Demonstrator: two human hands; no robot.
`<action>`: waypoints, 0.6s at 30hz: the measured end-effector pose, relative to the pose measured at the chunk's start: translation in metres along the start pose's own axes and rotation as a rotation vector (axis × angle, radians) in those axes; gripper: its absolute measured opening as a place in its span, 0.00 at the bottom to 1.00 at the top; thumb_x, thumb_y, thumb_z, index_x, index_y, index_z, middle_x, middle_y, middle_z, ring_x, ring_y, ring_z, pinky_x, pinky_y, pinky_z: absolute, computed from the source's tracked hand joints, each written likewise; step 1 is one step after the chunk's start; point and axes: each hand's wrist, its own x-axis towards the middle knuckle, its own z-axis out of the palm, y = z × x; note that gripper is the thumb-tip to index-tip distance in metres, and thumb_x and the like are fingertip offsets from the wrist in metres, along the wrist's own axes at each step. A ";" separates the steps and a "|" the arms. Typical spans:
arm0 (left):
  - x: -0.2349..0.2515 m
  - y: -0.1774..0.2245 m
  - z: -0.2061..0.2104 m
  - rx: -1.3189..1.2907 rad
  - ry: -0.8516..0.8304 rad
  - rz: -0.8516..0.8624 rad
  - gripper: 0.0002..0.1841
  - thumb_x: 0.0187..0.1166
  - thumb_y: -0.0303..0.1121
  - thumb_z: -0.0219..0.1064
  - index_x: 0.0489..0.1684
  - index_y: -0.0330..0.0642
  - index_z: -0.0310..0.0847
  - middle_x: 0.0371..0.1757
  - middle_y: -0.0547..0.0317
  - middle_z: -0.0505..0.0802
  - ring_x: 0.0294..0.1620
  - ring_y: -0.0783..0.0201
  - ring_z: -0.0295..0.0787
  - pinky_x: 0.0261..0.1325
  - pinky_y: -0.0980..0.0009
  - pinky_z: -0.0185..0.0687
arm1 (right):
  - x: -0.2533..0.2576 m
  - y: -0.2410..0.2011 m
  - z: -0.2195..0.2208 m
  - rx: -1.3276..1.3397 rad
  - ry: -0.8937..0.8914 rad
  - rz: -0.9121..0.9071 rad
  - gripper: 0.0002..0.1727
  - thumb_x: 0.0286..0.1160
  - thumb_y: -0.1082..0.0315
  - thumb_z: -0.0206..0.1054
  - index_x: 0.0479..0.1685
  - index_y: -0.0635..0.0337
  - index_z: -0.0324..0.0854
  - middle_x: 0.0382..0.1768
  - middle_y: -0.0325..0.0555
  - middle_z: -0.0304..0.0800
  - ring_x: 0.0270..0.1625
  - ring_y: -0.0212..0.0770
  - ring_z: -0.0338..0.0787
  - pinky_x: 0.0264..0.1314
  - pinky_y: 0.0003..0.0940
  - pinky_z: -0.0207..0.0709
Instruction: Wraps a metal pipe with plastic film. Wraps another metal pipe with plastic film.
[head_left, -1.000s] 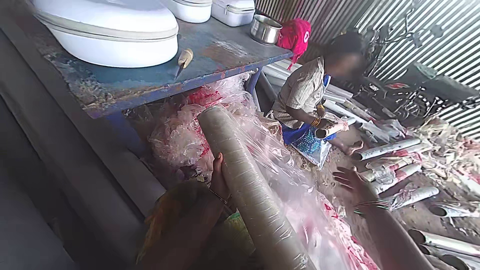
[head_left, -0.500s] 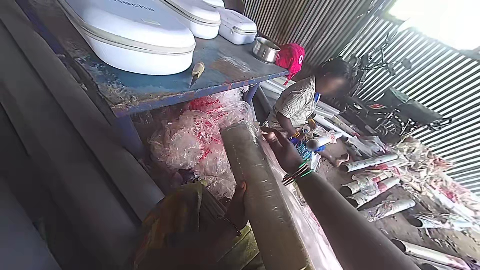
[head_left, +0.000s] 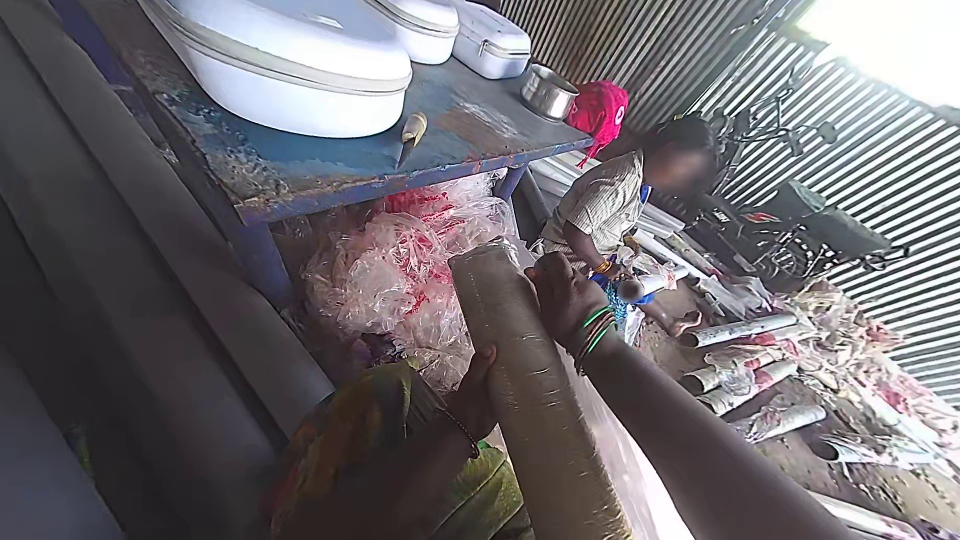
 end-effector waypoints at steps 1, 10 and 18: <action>-0.001 0.000 0.000 0.024 0.001 0.026 0.18 0.90 0.38 0.32 0.57 0.44 0.67 0.39 0.70 0.90 0.44 0.80 0.89 0.51 0.79 0.86 | 0.005 0.006 -0.002 -0.076 -0.052 0.039 0.21 0.93 0.57 0.50 0.59 0.70 0.77 0.44 0.70 0.91 0.44 0.73 0.93 0.41 0.69 0.80; 0.000 0.001 -0.008 0.080 -0.136 0.231 0.24 0.60 0.65 0.75 0.41 0.58 0.84 0.38 0.76 0.95 0.46 0.81 0.92 0.54 0.78 0.88 | 0.005 0.083 0.080 -0.035 -0.411 0.471 0.28 0.96 0.50 0.42 0.74 0.62 0.73 0.62 0.68 0.87 0.65 0.69 0.87 0.63 0.71 0.74; 0.012 -0.012 -0.019 0.088 -0.059 0.324 0.28 0.57 0.66 0.78 0.39 0.55 0.82 0.33 0.74 0.95 0.40 0.80 0.93 0.46 0.76 0.91 | 0.011 0.147 0.055 0.700 -0.229 0.298 0.24 0.93 0.58 0.50 0.69 0.72 0.75 0.52 0.57 0.84 0.50 0.41 0.83 0.58 0.39 0.77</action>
